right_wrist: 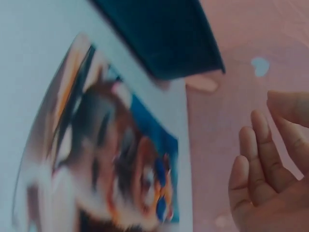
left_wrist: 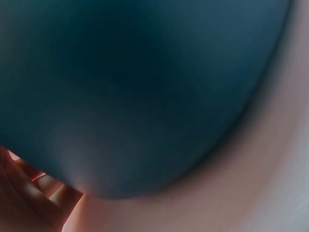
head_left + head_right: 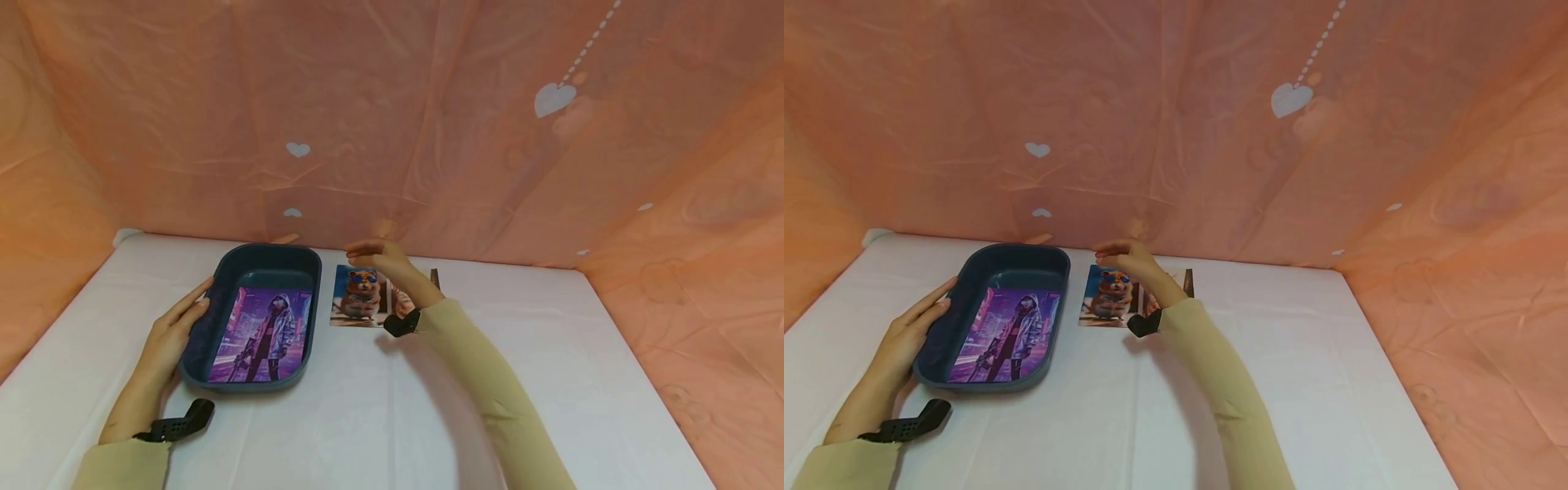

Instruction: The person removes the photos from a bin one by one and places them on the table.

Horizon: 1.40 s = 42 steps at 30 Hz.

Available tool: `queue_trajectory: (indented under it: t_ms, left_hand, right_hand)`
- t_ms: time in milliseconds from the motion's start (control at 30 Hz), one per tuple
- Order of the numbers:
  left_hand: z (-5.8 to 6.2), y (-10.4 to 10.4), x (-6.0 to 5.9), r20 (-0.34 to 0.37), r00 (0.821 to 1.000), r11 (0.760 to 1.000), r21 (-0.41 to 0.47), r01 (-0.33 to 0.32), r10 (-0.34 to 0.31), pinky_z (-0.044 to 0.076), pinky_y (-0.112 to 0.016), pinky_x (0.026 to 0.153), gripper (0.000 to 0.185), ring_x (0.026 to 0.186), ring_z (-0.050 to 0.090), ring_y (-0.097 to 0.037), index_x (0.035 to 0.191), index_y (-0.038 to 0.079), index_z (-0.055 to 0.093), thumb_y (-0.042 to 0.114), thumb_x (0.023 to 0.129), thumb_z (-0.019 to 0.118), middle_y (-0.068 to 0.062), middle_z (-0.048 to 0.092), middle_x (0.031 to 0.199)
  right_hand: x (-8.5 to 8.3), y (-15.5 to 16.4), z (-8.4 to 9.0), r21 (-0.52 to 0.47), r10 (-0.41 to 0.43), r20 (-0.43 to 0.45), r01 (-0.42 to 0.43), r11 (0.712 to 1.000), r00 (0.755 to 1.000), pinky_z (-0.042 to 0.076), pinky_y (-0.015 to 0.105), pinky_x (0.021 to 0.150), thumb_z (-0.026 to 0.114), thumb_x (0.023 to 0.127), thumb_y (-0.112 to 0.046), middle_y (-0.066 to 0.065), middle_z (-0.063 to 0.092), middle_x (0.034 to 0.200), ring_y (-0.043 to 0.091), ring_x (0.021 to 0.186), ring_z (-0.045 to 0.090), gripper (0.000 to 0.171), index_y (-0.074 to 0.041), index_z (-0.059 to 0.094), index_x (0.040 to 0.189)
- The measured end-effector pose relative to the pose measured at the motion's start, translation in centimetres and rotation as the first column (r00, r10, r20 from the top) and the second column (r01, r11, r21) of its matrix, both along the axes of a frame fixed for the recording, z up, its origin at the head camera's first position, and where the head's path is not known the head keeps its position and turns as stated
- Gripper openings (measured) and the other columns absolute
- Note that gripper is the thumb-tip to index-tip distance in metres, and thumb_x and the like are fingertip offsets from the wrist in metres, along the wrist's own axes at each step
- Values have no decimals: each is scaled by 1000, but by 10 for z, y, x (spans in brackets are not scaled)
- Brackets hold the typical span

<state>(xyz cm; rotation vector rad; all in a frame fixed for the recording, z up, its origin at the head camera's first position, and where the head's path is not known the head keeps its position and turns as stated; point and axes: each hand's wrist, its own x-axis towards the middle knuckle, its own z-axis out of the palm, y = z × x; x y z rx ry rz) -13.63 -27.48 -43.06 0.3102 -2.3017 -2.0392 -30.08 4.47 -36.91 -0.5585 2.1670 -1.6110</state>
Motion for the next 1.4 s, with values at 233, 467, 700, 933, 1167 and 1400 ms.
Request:
queue_trajectory:
  t_ms: [233, 467, 700, 933, 1167, 1400]
  left_hand:
    - [-1, -1, -1, 4, 1000, 1000, 9, 1, -1, 7, -60, 115, 55, 148, 6, -28, 149, 37, 30, 53, 97, 43, 8, 15, 160]
    - [0, 0, -2, -16, 1000, 1000, 5, -6, 6, 4, -59, 116, 55, 148, 5, -27, 148, 36, 32, 52, 97, 44, 8, 17, 159]
    - [1, 3, -5, -12, 1000, 1000, 9, -8, 8, 7, -58, 116, 55, 148, 7, -25, 148, 36, 33, 52, 97, 45, 7, 18, 159]
    - [1, 6, -6, -7, 1000, 1000, -3, -14, 14, 6, -59, 116, 55, 148, 6, -29, 149, 34, 32, 51, 98, 44, 3, 16, 160]
    - [2, 7, -6, 1, 1000, 1000, 1, -14, 14, 8, -59, 116, 56, 148, 7, -30, 150, 33, 31, 51, 98, 43, -1, 15, 160]
    - [2, 6, -6, 9, 1000, 1000, 8, -16, 16, 9, -58, 116, 55, 148, 8, -30, 149, 34, 32, 51, 98, 44, -1, 15, 160]
  right_hand:
    - [2, -21, 8, 53, 74, 14, -75, 996, 997, 43, 45, 104, 66, 90, -15, 14, 66, 120, 20, 109, 62, 36, -8, 64, 125]
    - [6, -41, 15, 104, 192, 59, -197, 975, 980, 39, 46, 108, 63, 92, -23, 5, 60, 132, 18, 119, 56, 39, -11, 61, 129]
    - [8, -62, 20, 69, 249, 95, -256, 964, 964, 44, 43, 103, 65, 91, -23, 13, 57, 134, 27, 116, 60, 43, -7, 59, 130]
    - [16, -77, 19, 15, 302, 121, -306, 952, 945, 42, 45, 105, 63, 92, -17, 7, 55, 136, 24, 118, 58, 39, -1, 59, 128]
    - [14, -97, 18, 124, 321, 166, -343, 931, 932, 47, 31, 99, 61, 94, -16, 9, 56, 137, 13, 110, 59, 40, -3, 58, 131]
    - [16, -108, 16, 178, 285, 197, -320, 931, 938, 46, 29, 99, 60, 94, -15, 9, 55, 138, 18, 114, 56, 39, -3, 58, 131]
